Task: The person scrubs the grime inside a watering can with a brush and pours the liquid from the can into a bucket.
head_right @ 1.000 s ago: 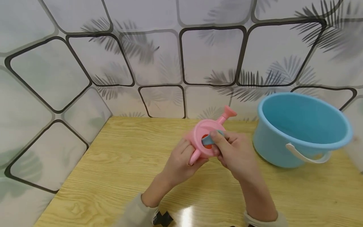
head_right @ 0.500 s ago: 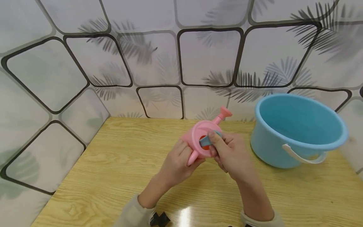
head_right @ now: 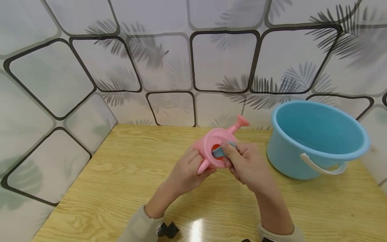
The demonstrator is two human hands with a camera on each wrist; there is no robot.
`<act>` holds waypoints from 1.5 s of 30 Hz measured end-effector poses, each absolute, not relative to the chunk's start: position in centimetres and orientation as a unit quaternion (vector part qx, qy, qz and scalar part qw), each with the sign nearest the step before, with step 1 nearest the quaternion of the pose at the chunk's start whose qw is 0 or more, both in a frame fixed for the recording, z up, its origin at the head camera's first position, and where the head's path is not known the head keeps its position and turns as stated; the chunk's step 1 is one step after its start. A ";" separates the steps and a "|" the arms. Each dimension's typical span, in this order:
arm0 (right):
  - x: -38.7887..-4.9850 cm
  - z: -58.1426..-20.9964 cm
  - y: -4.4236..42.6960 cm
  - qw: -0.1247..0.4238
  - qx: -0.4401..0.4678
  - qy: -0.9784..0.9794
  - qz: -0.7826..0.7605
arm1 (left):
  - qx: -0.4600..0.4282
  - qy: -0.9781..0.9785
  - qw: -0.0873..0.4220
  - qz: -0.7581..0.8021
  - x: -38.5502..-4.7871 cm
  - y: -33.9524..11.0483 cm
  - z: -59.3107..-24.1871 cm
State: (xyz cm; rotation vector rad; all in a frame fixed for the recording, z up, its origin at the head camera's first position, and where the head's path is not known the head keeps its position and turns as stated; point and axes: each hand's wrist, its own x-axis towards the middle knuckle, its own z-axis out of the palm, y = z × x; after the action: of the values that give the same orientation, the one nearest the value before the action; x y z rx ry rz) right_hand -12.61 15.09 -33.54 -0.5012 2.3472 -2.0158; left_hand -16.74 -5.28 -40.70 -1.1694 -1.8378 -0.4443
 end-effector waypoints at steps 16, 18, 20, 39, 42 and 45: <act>-12.1 -33.3 14.5 -0.008 -0.166 0.705 -0.690 | -0.461 -0.743 0.452 -0.176 -16.9 -5.8 -40.1; -11.8 -33.2 14.8 -0.021 -0.170 0.688 -0.705 | -0.458 -0.745 0.453 -0.175 -16.9 -5.9 -39.9; -11.7 -33.1 15.0 -0.030 -0.177 0.677 -0.714 | -0.458 -0.743 0.455 -0.176 -16.9 -5.9 -39.9; -11.8 -33.1 14.3 -0.024 -0.179 0.683 -0.708 | -0.461 -0.741 0.454 -0.180 -17.0 -5.6 -40.3; -11.8 -33.2 14.0 -0.022 -0.176 0.693 -0.698 | -0.462 -0.739 0.460 -0.169 -16.9 -5.6 -40.2; -11.5 -33.0 14.2 -0.030 -0.172 0.691 -0.702 | -0.465 -0.736 0.464 -0.162 -16.8 -5.7 -40.0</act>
State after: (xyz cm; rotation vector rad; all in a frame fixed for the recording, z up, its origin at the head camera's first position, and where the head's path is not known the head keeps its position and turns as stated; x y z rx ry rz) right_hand -11.48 14.24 -32.97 -0.5496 2.2126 -2.2478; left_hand -16.82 -5.70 -40.00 -1.1430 -1.8083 -0.3991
